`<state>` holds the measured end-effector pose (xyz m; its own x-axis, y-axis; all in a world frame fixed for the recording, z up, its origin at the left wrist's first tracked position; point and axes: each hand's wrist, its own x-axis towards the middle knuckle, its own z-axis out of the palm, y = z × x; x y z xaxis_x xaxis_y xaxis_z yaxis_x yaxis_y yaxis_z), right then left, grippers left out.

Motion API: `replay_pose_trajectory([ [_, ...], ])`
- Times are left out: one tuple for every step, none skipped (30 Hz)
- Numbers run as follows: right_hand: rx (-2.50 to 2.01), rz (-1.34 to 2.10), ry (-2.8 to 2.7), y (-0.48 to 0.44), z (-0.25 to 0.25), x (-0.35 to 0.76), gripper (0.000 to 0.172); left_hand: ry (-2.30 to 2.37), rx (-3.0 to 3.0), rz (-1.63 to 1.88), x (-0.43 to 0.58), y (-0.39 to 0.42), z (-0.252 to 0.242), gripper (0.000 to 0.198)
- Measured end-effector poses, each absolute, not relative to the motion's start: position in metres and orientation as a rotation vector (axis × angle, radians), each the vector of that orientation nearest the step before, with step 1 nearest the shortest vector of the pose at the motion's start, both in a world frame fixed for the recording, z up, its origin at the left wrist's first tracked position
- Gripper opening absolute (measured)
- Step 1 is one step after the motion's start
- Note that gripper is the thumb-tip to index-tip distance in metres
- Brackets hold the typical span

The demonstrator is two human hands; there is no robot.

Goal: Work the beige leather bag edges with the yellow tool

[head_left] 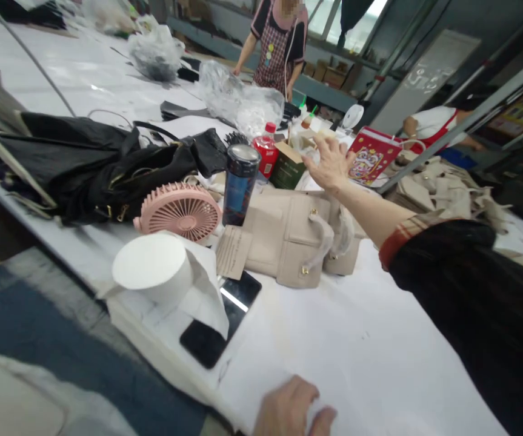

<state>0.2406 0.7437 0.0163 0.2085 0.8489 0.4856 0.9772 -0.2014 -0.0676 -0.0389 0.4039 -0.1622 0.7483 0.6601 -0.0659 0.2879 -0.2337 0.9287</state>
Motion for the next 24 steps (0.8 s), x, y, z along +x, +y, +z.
replay_pose_trajectory([
  [-2.054,-0.554,-1.777,0.723,0.020,0.237,0.058,0.755,1.836,0.442,-0.040,0.403,-0.158,0.019],
  [-1.987,-0.586,-1.865,0.700,0.024,0.232,0.056,0.764,1.847,0.488,-0.041,0.402,-0.153,0.019],
  [-1.934,-0.592,-1.956,0.676,0.028,0.227,0.054,0.754,1.868,0.548,-0.042,0.401,-0.148,0.019],
  [-1.888,-0.590,-2.042,0.651,0.030,0.221,0.051,0.746,1.891,0.604,-0.043,0.400,-0.146,0.019],
  [-1.847,-0.574,-2.128,0.624,0.031,0.215,0.047,0.724,1.913,0.664,-0.043,0.398,-0.145,0.019],
  [-1.808,-0.543,-2.208,0.595,0.032,0.209,0.044,0.718,1.906,0.679,-0.043,0.397,-0.145,0.020],
  [-1.775,-0.486,-2.283,0.565,0.031,0.202,0.043,0.707,1.902,0.681,-0.044,0.395,-0.147,0.020],
  [-1.747,-0.402,-2.356,0.533,0.031,0.194,0.043,0.698,1.902,0.691,-0.044,0.392,-0.149,0.022],
  [-1.725,-0.296,-2.416,0.499,0.030,0.187,0.044,0.691,1.904,0.704,-0.045,0.389,-0.150,0.023],
  [-1.706,-0.181,-2.461,0.465,0.029,0.180,0.046,0.684,1.910,0.725,-0.046,0.384,-0.150,0.023],
  [-1.684,-0.060,-2.495,0.429,0.027,0.175,0.047,0.682,1.918,0.754,-0.048,0.378,-0.149,0.023],
  [-1.661,0.060,-2.511,0.393,0.025,0.170,0.047,0.680,1.931,0.790,-0.051,0.370,-0.146,0.023],
  [-1.642,0.169,-2.511,0.357,0.022,0.167,0.048,0.677,1.940,0.833,-0.054,0.359,-0.141,0.022],
  [-1.625,0.252,-2.491,0.321,0.019,0.165,0.048,0.676,1.935,0.873,-0.059,0.343,-0.136,0.021],
  [-1.616,0.315,-2.454,0.284,0.016,0.165,0.047,0.678,1.911,0.898,-0.066,0.324,-0.131,0.021],
  [-1.620,0.366,-2.403,0.247,0.012,0.165,0.045,0.683,1.860,0.906,-0.073,0.300,-0.128,0.022],
  [-1.642,0.408,-2.334,0.209,0.008,0.165,0.043,0.688,1.787,0.889,-0.081,0.273,-0.126,0.023],
  [-1.681,0.432,-2.244,0.171,0.004,0.166,0.040,0.697,1.697,0.841,-0.090,0.242,-0.127,0.024],
  [-1.739,0.439,-2.136,0.131,-0.001,0.166,0.036,0.699,1.598,0.792,-0.098,0.208,-0.131,0.026],
  [-1.814,0.436,-2.008,0.091,-0.006,0.166,0.032,0.698,1.515,0.723,-0.107,0.173,-0.136,0.029],
  [-1.895,0.420,-1.858,0.049,-0.012,0.166,0.030,0.705,1.431,0.664,-0.114,0.138,-0.142,0.032],
  [-1.974,0.400,-1.689,0.008,-0.019,0.166,0.030,0.718,1.355,0.616,-0.120,0.105,-0.149,0.035],
  [-2.040,0.404,-1.505,-0.032,-0.028,0.166,0.031,0.729,1.276,0.569,-0.125,0.073,-0.155,0.039],
  [-2.074,0.420,-1.306,-0.070,-0.038,0.165,0.035,0.734,1.185,0.537,-0.128,0.045,-0.160,0.042],
])
